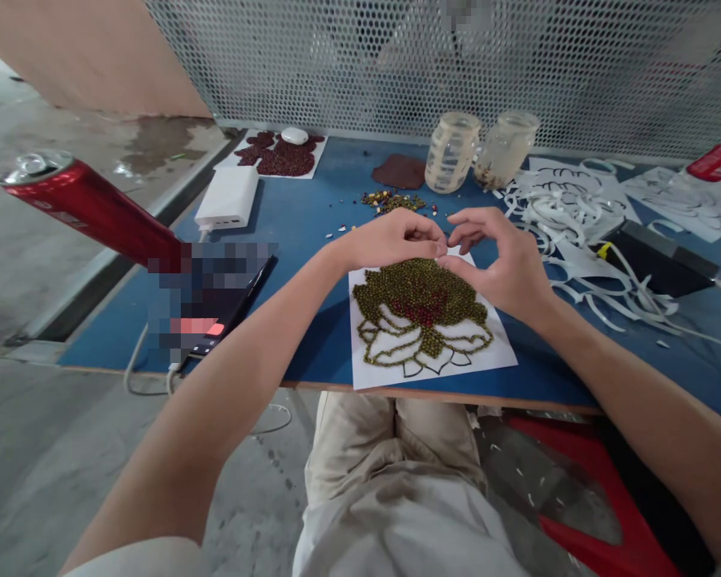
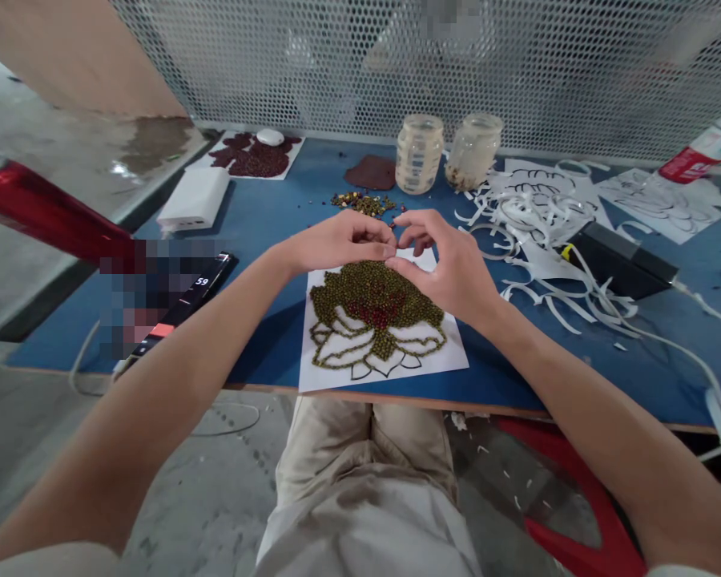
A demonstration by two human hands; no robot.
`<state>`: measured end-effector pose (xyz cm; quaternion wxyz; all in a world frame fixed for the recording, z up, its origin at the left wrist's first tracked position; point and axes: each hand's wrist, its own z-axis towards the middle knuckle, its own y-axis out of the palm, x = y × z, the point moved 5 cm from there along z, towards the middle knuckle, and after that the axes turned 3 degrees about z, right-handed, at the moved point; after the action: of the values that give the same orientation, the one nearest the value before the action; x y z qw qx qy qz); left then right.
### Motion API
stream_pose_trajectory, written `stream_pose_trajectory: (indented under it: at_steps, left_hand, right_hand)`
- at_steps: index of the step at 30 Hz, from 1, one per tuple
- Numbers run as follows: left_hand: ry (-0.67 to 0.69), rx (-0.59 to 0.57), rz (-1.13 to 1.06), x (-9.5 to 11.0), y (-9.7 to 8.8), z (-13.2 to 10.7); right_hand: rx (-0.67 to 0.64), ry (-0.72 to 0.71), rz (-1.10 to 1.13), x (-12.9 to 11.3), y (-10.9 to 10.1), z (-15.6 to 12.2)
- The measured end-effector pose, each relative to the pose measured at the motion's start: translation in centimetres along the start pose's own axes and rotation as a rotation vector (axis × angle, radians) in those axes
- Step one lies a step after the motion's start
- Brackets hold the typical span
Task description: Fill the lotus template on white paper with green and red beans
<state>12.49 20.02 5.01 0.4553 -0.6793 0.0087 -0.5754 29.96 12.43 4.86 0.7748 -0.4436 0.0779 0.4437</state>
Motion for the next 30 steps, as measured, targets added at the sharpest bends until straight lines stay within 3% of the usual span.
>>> stream_pose_trajectory:
  at_steps: [6,10,14,18,24,30]
  left_hand:
    - [0.019,0.012,-0.256,-0.1,0.7,0.3]
    - [0.032,0.114,-0.244,0.0,0.3,0.4]
    - [0.048,0.137,-0.194,-0.4,0.1,0.4]
    - [0.087,0.161,-0.052,-1.4,-0.5,0.5]
    - [0.064,0.397,0.45,-3.5,-2.8,-0.1]
    - [-0.064,0.528,0.54,-4.4,-3.8,-0.5]
  right_hand:
    - [0.13,-0.062,-0.045,-1.1,-0.6,0.0]
    - [0.207,-0.078,-0.122,-1.2,-1.3,-0.2]
    - [0.157,-0.01,-0.176,-0.9,-1.2,-0.1]
    - [0.067,0.032,-0.176,-0.3,-1.0,0.2]
    - [-0.068,0.205,-0.199,3.1,-1.7,0.8]
    - [-0.145,0.349,-0.28,6.6,-3.0,0.8]
